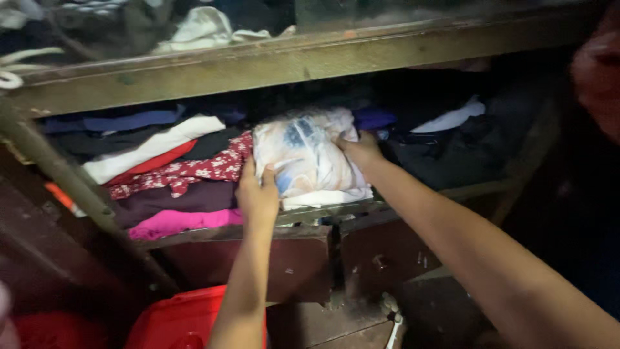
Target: The person folds and organizes items of clothing, including a plaid skirt and several shirts, and places them into a wooden wardrobe.
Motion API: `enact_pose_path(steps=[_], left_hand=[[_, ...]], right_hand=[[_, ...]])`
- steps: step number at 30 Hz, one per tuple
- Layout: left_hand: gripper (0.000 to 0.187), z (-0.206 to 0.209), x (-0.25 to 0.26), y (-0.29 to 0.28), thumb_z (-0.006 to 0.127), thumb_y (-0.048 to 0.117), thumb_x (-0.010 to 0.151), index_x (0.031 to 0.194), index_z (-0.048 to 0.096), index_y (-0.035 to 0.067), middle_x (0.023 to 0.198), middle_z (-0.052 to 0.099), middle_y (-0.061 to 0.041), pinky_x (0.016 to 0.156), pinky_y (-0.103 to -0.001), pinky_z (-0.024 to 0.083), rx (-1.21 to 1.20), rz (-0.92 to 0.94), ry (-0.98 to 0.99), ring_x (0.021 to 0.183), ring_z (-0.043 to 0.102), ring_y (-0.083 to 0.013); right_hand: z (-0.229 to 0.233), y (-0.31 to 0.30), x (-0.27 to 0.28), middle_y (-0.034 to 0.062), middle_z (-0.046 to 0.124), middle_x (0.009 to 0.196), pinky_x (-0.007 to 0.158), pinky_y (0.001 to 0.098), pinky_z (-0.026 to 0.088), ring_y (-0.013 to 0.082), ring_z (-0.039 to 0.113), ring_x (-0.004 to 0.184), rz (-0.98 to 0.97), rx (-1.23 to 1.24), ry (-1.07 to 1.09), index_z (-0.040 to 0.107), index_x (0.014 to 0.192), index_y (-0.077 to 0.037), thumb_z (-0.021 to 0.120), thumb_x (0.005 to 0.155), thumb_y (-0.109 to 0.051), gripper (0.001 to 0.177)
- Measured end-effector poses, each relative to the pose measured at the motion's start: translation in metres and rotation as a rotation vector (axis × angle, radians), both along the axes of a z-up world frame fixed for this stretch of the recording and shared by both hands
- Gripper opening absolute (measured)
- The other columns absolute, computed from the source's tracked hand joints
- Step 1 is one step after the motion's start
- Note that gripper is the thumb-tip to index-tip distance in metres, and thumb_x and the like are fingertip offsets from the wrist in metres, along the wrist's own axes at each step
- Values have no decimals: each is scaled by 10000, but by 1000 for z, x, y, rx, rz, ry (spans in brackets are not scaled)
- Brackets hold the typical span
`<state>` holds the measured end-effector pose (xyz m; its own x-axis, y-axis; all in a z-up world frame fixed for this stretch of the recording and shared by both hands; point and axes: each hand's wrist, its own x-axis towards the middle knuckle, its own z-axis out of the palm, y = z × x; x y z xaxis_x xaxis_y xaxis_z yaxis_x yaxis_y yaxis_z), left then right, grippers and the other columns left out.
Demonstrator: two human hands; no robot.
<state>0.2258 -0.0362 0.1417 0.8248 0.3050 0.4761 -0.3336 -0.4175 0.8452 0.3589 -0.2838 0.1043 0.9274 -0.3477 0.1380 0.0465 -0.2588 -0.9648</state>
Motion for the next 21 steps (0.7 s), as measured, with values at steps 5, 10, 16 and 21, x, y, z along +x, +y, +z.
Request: enact_pose_path(steps=[5, 10, 16, 21], left_hand=[[599, 29, -21, -13, 648, 124, 926, 1482, 488, -29, 1484, 519, -258, 1080, -461, 467, 358, 128, -427, 1328, 538, -446], [483, 59, 10, -36, 543, 265, 1015, 1467, 526, 96, 1491, 521, -154, 1123, -475, 424, 798, -9, -385, 1382, 488, -368], [587, 39, 54, -36, 429, 490, 998, 1480, 508, 165, 1497, 500, -101, 1151, -569, 302, 1011, -17, -208, 1386, 433, -341], [606, 26, 64, -24, 397, 515, 996, 1470, 516, 156, 1531, 456, -128, 1115, -487, 344, 894, -150, -109, 1379, 434, -351]], right_hand=[[20, 11, -30, 222, 646, 1337, 1041, 394, 504, 355, 638, 1239, -269, -276, -44, 530, 1408, -65, 876, 742, -336, 797], [48, 23, -73, 307, 498, 1430, 1019, 474, 415, 454, 485, 1272, -229, -607, -334, 480, 1446, -32, 827, 736, -194, 806], [62, 17, -51, 182, 464, 1579, 1216, 417, 335, 352, 426, 1466, 416, -852, -560, 473, 1515, -78, 467, 992, -125, 526], [68, 24, -56, 156, 524, 1493, 1143, 408, 363, 363, 473, 1377, 495, -793, -241, 518, 1467, -152, 330, 1066, -406, 510]])
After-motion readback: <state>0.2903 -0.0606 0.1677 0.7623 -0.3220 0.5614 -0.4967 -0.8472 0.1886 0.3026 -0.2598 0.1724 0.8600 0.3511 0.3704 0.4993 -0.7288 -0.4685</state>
